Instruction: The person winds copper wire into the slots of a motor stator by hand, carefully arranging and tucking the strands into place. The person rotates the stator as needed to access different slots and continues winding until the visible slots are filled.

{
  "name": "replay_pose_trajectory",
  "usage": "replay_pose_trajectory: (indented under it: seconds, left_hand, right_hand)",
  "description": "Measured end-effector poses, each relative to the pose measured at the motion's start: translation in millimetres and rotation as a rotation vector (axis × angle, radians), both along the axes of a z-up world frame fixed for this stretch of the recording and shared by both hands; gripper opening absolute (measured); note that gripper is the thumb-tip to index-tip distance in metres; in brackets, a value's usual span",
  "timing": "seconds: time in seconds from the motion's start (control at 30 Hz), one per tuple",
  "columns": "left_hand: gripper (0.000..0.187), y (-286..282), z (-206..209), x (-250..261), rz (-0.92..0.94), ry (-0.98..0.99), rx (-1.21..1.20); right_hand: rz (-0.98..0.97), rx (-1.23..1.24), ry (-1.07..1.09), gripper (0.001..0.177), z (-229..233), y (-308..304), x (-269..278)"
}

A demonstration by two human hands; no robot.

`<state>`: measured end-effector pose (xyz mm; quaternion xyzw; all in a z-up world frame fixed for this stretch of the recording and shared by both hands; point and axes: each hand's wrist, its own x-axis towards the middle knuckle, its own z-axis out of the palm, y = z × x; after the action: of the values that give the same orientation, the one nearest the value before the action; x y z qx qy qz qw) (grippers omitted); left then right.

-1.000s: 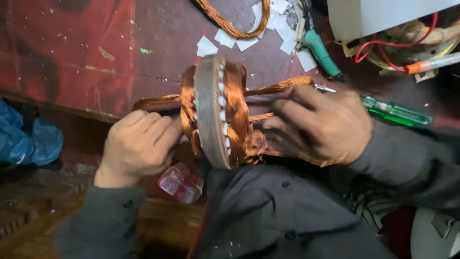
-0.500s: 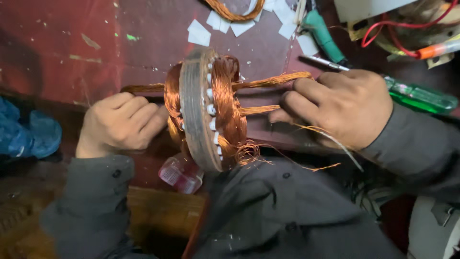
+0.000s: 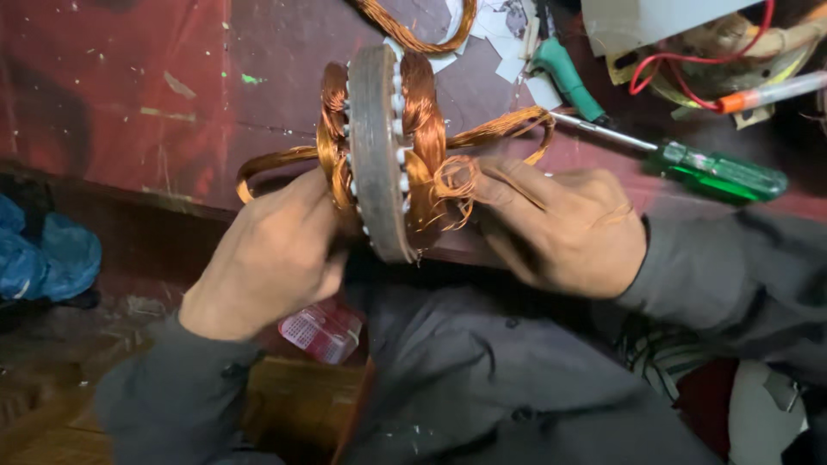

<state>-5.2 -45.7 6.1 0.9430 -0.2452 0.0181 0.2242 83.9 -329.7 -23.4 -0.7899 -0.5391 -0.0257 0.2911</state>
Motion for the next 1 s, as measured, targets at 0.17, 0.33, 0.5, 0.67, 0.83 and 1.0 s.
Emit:
replay_pose_trajectory:
  seconds: [0.17, 0.33, 0.5, 0.67, 0.83, 1.0]
  left_hand:
    - [0.021, 6, 3, 10, 0.11, 0.199, -0.055]
    - [0.031, 7, 13, 29, 0.162, 0.289, -0.035]
    - [0.034, -1, 10, 29, 0.198, 0.36, -0.171]
    - [0.051, -13, 17, 25, 0.186, 0.328, -0.286]
    - [0.049, -17, 9, 7, 0.222, 0.252, -0.271]
    - [0.041, -27, 4, 1, 0.282, 0.263, -0.439]
  right_hand:
    - [-0.06, 0.095, 0.322, 0.033, -16, 9, 0]
    - [-0.083, 0.16, 0.379, 0.027, -7, 21, 12]
    - [-0.068, 0.064, 0.163, 0.031, -4, 16, 14]
    - [-0.046, 0.064, 0.019, 0.035, 0, 11, 12]
    - [-0.076, 0.072, 0.091, 0.035, 2, 9, 2]
    - [-0.18, 0.116, 0.256, 0.03, 7, 19, -15]
